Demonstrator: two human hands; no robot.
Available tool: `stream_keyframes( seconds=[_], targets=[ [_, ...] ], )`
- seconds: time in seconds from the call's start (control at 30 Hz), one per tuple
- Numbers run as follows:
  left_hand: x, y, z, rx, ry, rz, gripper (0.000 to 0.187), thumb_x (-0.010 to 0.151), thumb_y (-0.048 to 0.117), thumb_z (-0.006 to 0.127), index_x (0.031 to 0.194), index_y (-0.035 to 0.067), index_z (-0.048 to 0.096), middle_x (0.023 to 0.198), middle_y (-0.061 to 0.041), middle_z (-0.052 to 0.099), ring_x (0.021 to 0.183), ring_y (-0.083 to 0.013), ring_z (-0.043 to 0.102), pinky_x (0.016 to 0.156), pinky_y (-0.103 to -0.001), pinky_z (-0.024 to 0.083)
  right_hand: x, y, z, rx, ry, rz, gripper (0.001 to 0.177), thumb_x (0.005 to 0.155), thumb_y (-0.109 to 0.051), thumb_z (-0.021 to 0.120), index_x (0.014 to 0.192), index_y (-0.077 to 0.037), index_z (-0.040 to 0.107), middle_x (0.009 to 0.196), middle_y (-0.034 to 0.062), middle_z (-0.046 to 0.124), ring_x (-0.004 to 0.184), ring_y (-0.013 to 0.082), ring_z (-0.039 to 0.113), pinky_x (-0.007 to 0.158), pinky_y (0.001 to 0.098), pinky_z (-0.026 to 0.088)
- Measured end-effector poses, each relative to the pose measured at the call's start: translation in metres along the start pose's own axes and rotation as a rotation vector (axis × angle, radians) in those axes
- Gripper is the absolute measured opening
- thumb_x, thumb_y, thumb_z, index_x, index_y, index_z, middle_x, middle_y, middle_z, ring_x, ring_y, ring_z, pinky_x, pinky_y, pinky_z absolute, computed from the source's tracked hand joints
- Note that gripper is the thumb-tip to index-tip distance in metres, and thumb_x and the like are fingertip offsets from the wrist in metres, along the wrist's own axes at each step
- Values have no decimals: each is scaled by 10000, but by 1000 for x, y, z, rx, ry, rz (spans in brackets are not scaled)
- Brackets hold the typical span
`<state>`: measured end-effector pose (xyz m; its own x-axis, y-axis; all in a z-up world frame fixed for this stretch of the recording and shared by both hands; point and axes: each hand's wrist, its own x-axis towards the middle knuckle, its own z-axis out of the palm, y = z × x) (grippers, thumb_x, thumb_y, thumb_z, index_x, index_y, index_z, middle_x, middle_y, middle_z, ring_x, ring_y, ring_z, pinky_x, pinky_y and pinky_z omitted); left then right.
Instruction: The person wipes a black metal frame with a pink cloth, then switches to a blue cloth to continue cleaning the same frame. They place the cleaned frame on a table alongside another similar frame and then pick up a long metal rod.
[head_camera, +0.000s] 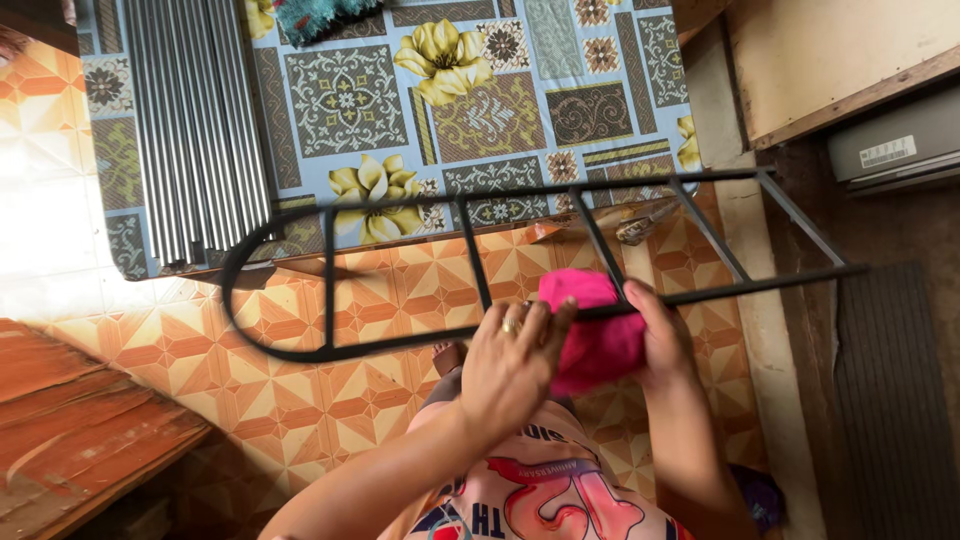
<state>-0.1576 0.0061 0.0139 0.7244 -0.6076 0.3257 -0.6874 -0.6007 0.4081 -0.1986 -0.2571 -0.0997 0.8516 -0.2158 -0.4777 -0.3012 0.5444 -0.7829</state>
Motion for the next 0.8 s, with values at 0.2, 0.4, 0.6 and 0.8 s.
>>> stream_keyframes(
  seconds=[0.2,0.4,0.6,0.8],
  targets=[
    [-44,-65,41,83,285,-270,491,801,126,705,1271,163,564,1354,-185,572,1214,-388,512,1001,-535,363,83,36,-36,-94,10,-130,235,1045,-157,656,1257,-55,656,1188,39,672,1110,143,620,995,326,492],
    [-116,-182,15,-152,698,-909,598,1081,314,638,1568,67,392,1358,-205,563,1233,-340,498,1009,-472,465,91,23,-53,-10,-196,47,312,957,-259,646,1208,-78,682,1174,59,730,1087,195,679,994,380,529],
    [-138,-204,26,-1592,749,-1273,383,1054,351,455,1369,140,515,1015,-30,705,765,-122,665,584,-234,518,126,24,-39,-130,-291,114,566,942,-444,754,1297,-13,664,1185,125,703,1087,279,663,951,444,544],
    [-137,-185,34,-1652,890,-1096,352,1114,334,442,1380,129,545,700,16,458,517,-70,385,441,-204,307,98,59,-77,-298,-174,409,739,758,-410,843,1353,-92,543,1194,101,660,1173,312,617,992,478,526]
  ],
)
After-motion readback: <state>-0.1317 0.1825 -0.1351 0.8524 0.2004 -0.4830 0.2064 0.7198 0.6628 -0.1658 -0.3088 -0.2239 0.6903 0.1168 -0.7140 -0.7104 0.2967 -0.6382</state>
